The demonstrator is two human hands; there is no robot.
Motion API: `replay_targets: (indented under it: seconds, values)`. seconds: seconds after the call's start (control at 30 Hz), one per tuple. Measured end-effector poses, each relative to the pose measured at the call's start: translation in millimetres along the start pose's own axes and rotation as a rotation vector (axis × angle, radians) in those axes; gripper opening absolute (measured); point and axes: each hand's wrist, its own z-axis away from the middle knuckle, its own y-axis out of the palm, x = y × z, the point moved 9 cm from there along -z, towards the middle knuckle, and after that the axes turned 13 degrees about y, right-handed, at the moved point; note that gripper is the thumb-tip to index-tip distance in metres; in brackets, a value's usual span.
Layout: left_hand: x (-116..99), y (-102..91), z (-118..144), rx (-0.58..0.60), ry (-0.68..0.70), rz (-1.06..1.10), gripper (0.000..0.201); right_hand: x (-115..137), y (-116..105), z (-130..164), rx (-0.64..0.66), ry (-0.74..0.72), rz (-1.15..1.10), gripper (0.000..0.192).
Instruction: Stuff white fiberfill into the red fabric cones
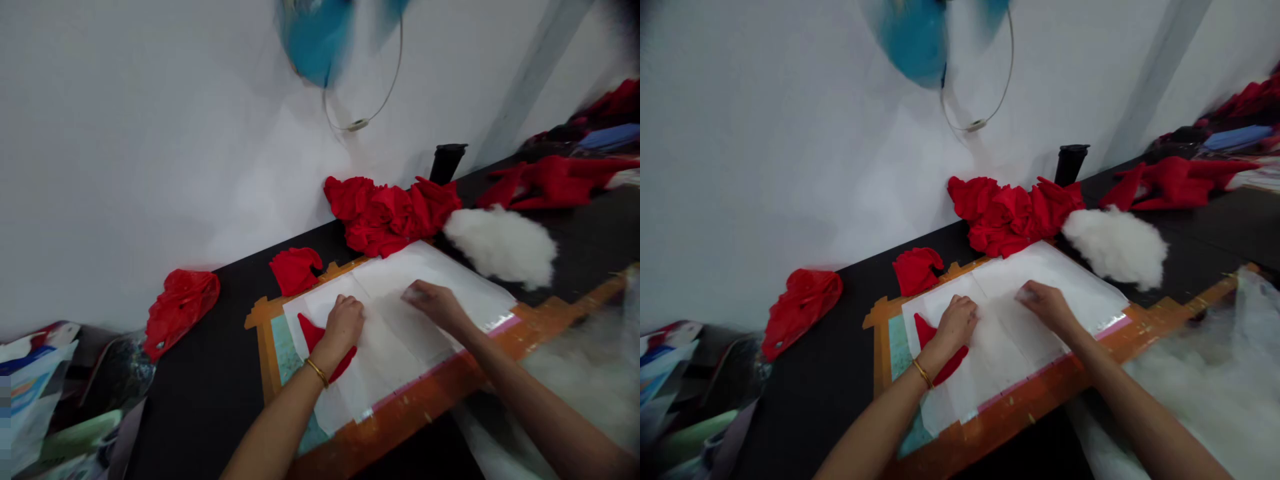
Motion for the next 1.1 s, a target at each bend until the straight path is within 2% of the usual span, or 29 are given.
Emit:
replay_targets:
  seconds: [0.07,0.13,0.2,0.27,0.37,0.43,0.5,0.6,0.7,0.8,0.9,1.0,1.1]
  values:
    - [1.9,-7.1,3.9,-0.024,-0.015,0.009,0.011,-18.8,-27.2,-9.2,-0.124,-0.040,0.081,0.028]
    - [4.6,-21.8,10.1,-0.082,-0.022,0.027,0.030,-25.7,-46.0,-13.3,-0.197,-0.087,0.143,0.041]
    - [11.0,-45.4,20.2,-0.193,-0.030,0.045,0.046,-12.9,-55.4,-8.8,-0.239,-0.167,0.199,0.053]
    - [22.8,-67.8,33.3,-0.293,-0.068,0.065,0.042,19.4,-52.7,4.5,-0.237,-0.291,0.239,0.055]
    - [38.9,-77.9,48.3,-0.287,-0.143,0.102,0.025,81.8,-24.6,30.5,-0.121,-0.467,0.224,0.056]
    - [38.7,-72.4,52.9,-0.240,-0.140,0.123,0.018,117.4,6.7,45.8,-0.021,-0.553,0.233,0.063]
    - [32.9,-64.5,56.9,-0.201,-0.131,0.112,0.014,138.6,42.4,56.6,0.056,-0.618,0.293,0.071]
    - [23.9,-58.9,70.9,-0.193,-0.171,0.066,0.014,139.6,84.9,61.0,0.083,-0.658,0.410,0.069]
    - [9.9,-59.1,93.9,-0.207,-0.194,0.038,0.016,120.8,100.0,54.5,0.076,-0.634,0.432,0.047]
    - [-9.5,-49.3,114.5,-0.128,-0.161,0.026,0.025,105.3,93.6,43.8,0.157,-0.552,0.298,0.032]
    - [-16.9,-36.7,127.8,-0.049,-0.171,-0.037,0.034,99.1,67.9,33.4,0.218,-0.342,0.011,0.022]
    - [-7.8,-32.4,131.5,-0.060,-0.216,-0.071,0.023,89.6,44.9,39.5,0.289,0.037,-0.415,0.023]
    - [6.4,-38.7,127.1,-0.196,-0.266,0.044,0.019,82.2,54.1,76.8,0.428,0.472,-0.854,0.031]
